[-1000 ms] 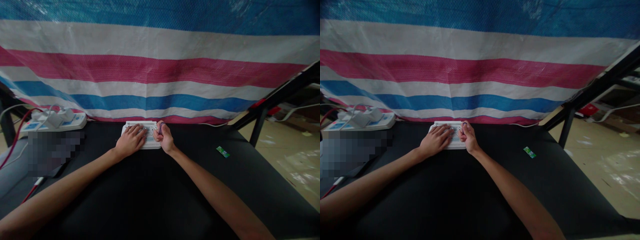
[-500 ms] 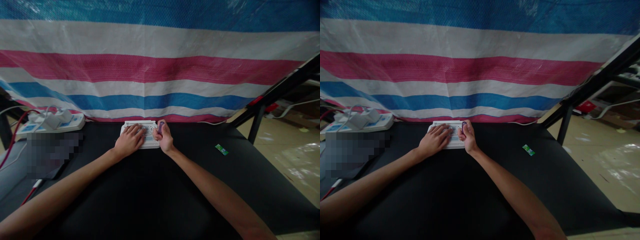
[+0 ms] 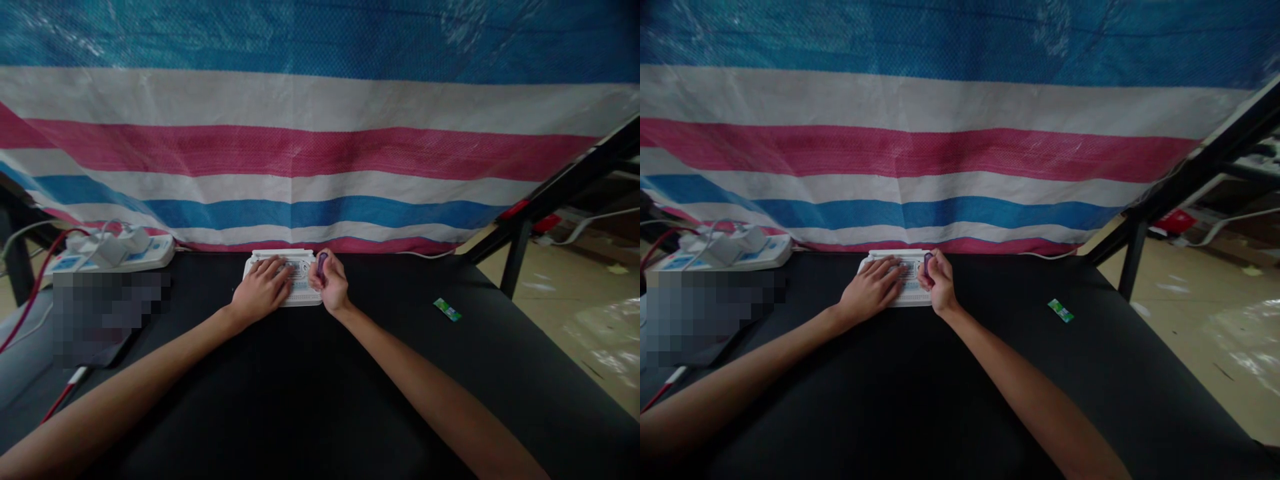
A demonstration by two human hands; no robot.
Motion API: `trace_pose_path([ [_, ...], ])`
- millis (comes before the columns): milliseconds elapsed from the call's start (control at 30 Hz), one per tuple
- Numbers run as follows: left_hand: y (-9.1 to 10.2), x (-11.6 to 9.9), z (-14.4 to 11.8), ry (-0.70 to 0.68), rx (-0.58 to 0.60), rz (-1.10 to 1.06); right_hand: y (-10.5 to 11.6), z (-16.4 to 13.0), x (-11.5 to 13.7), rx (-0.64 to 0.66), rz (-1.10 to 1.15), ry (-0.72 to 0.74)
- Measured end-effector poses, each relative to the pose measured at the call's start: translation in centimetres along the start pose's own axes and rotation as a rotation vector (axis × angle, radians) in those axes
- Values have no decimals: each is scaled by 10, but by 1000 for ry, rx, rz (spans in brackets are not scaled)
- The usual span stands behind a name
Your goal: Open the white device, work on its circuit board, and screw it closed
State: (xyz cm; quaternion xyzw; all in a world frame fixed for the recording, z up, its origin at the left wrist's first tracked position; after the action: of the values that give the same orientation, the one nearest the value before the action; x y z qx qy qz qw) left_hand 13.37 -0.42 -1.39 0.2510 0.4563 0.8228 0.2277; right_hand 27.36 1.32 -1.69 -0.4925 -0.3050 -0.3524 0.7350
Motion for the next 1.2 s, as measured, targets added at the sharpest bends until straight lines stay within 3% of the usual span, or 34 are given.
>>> trace_pose_path([
  [1200,1,0,1,18,21,-31,-1,-2,3,-56,-59,85],
])
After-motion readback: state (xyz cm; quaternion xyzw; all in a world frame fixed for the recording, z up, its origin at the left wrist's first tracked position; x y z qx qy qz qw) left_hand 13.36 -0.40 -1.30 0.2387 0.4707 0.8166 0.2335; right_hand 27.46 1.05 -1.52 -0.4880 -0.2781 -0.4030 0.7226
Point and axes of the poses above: each hand's wrist, its own z-axis towards the middle knuckle, its own y-axis out of the back of the hand, x = y × z, the point moved 6 cm from there along z, towards the middle knuckle, and after that the axes turned 8 degrees about z, right-handed, at the moved point
